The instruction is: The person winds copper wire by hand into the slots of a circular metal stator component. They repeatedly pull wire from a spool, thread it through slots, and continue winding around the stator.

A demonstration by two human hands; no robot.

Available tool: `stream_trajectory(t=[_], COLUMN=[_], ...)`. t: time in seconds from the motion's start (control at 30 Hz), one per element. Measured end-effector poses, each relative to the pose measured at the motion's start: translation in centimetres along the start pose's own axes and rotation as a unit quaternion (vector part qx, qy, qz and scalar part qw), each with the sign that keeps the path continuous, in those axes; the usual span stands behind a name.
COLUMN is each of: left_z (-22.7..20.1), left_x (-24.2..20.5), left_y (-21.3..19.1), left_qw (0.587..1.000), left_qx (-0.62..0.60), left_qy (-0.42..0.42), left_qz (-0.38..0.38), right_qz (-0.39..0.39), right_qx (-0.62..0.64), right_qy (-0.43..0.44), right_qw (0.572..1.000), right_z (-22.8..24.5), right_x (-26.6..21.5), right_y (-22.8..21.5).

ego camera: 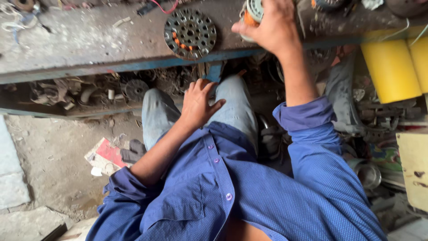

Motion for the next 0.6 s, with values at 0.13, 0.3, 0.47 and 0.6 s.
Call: stream_trajectory(t=[0.13, 0.3, 0.47, 0.6], left_z=[-3.5, -5.7, -3.1, -4.0], left_x=[1.7, 6.8, 14.3, 10.9], left_y=[-3.6, -7.3, -1.3, 7.8], left_qw=[0.996, 0.966, 0.833, 0.67], left_qx=[-0.055, -0.154, -0.532, -0.717], left_qy=[0.059, 0.175, 0.147, 0.09], left_qz=[-0.048, -0.115, 0.03, 0.168], right_qz=[-0.062, -0.15, -0.167, -0.245], right_qx=[0.048, 0.183, 0.61, 0.778], right_qy=[-0.029, -0.029, 0.026, 0.086], right_qw=[0.996, 0.971, 0.774, 0.572], right_z=[0.8, 1.7, 2.5, 0.3], right_x=[-0.1, -3.5, -8.8, -10.5], right_y=[-0.5, -3.4, -1.3, 0.6])
Point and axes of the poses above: each hand's wrist, its own x-axis towards the middle knuckle, its own y-axis out of the palm, z = x × y, the point moved 10 cm from there along x, towards the middle knuckle, and after that the axes turned 10 degrees about z, right-handed, at the moved point
